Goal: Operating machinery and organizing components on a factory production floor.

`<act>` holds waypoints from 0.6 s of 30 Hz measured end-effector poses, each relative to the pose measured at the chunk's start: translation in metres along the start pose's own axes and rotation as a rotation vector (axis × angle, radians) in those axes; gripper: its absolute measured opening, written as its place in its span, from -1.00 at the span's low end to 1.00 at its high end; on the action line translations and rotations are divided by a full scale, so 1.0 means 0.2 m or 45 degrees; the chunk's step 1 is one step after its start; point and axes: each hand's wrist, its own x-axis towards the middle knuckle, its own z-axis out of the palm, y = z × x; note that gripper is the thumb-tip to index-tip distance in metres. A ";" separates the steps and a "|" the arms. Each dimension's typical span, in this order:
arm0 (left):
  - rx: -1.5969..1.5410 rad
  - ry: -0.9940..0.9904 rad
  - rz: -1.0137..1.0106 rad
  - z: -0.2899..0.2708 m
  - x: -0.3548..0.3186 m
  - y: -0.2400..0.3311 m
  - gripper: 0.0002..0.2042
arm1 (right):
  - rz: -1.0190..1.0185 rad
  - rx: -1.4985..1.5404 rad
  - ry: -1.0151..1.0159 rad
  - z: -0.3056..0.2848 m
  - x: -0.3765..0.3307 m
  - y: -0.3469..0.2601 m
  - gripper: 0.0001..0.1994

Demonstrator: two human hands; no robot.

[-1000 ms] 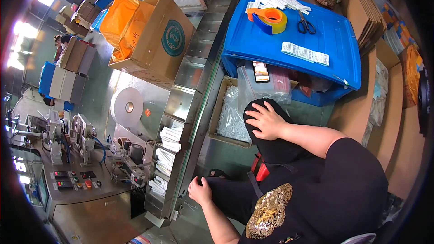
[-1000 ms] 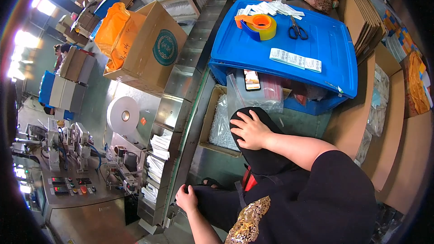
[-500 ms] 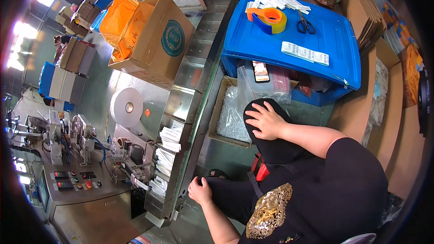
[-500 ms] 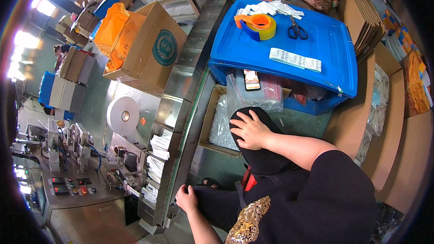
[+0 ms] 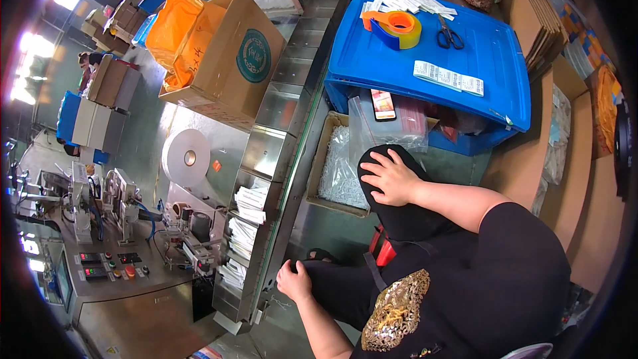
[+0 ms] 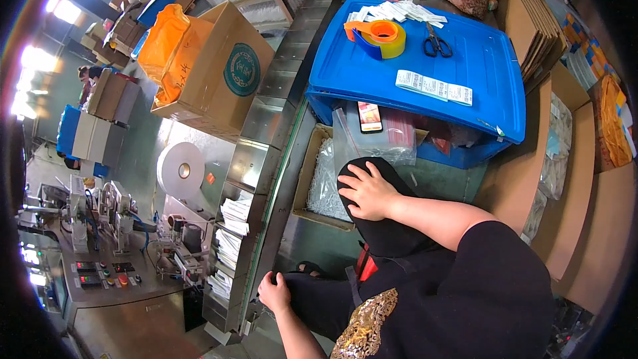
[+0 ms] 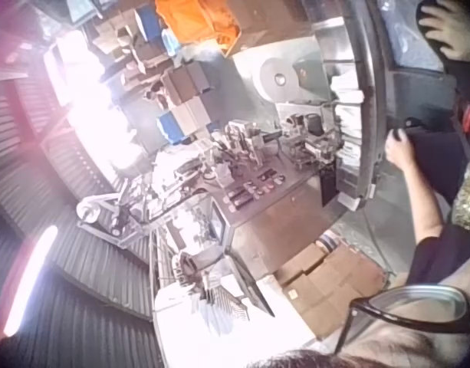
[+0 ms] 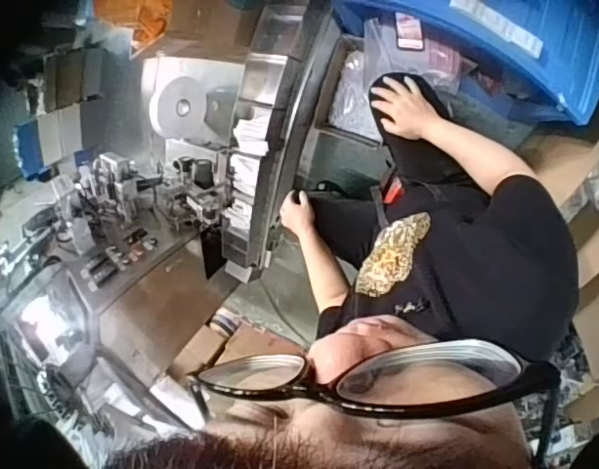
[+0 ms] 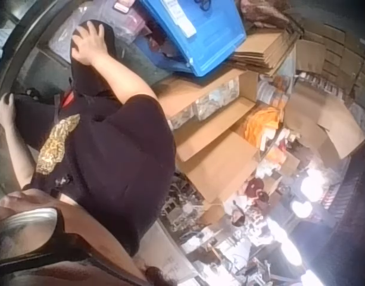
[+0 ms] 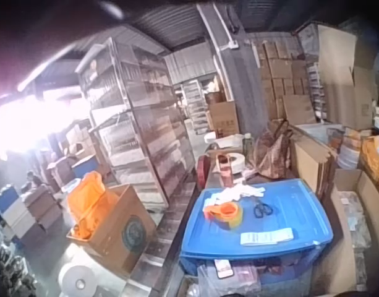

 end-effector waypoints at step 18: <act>0.015 0.024 0.002 0.00 0.00 0.00 -0.66 | -0.003 0.004 0.012 0.00 0.00 0.00 -0.59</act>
